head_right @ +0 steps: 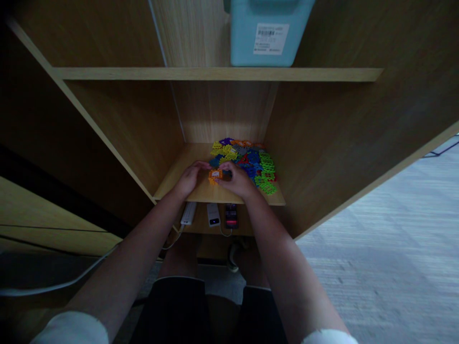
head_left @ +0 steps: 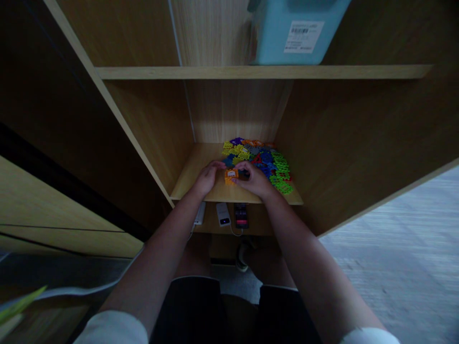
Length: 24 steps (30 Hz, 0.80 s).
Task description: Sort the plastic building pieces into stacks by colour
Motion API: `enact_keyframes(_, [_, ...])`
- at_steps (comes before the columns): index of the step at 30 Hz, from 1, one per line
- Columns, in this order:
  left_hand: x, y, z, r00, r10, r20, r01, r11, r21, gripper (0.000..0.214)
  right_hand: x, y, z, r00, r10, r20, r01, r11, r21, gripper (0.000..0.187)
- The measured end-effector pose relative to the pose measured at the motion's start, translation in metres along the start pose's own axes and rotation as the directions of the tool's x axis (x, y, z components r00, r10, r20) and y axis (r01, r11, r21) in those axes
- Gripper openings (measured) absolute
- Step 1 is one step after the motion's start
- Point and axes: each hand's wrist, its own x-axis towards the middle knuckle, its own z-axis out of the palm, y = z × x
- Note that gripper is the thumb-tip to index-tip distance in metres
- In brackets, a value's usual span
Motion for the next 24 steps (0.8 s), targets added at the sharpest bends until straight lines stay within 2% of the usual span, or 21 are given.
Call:
enact_keyframes(5, [-0.0011,0.0017,0.001,1.0,-0.014,-0.004,0.014,1.0,-0.004,0.03,-0.0003,0.0021,0.0,1.0,0.005,0.008,-0.005,1.0,-0.005,0.045])
enact_keyframes(9, [-0.001,-0.0034,0.0013,0.999,-0.016,0.036,0.017,0.999,-0.029,0.023,0.0001,0.0004,-0.0004,1.0,0.002,0.002,-0.002,1.0,-0.01,0.044])
enact_keyframes(17, [-0.0024,-0.0019,0.0007,0.991,0.058,0.123,-0.053,0.998,-0.042,0.04,-0.0004,-0.0037,-0.0008,1.0,0.0,0.003,0.0,0.999,-0.036,0.043])
enact_keyframes(24, [-0.0028,-0.0025,-0.0002,0.984,0.058,0.171,-0.051,0.998,-0.041,0.048,0.0001,-0.0062,-0.0015,1.0,-0.024,0.012,0.024,0.998,-0.056,0.039])
